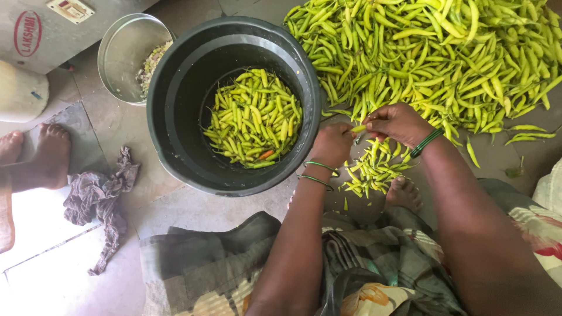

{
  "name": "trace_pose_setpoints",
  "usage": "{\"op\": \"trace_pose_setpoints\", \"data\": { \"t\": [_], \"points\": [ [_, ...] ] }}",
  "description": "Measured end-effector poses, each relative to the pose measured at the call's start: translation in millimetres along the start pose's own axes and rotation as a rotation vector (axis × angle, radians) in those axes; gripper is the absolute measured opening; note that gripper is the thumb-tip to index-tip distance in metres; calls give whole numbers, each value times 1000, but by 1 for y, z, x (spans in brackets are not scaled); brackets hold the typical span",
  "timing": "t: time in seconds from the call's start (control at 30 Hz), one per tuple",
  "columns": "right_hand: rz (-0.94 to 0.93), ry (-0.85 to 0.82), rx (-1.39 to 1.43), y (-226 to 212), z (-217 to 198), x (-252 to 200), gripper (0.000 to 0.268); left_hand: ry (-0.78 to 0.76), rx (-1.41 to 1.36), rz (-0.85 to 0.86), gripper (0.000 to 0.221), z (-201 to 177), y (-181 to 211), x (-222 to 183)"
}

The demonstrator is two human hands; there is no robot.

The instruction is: The person sits on the floor and removes the stems from green chilies by hand, placing the prepared chilies into a black bucket. The person handles the chilies one at a time from a large pile on the floor.

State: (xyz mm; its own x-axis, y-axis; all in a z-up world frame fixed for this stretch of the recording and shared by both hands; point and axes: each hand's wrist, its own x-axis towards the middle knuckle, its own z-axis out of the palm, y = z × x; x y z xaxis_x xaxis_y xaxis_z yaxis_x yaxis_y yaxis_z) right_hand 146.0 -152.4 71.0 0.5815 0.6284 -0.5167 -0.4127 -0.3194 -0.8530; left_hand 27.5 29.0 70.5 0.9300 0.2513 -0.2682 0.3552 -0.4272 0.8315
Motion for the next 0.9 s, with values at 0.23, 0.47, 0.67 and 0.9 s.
{"op": "trace_pose_setpoints", "data": {
  "t": [0.23,0.47,0.67,0.9],
  "points": [
    [-303,335,-776,-23,25,-5,22,11,533,52,13,-11,51,-16],
    [-366,369,-894,-7,13,5,18,370,807,94,24,-47,79,-17],
    [-87,352,-1026,77,-26,20,30,1096,1046,-47,76,-98,54,-9],
    [-39,463,-1047,168,-31,18,13,497,218,159,43,-63,61,-1]
  ]
}}
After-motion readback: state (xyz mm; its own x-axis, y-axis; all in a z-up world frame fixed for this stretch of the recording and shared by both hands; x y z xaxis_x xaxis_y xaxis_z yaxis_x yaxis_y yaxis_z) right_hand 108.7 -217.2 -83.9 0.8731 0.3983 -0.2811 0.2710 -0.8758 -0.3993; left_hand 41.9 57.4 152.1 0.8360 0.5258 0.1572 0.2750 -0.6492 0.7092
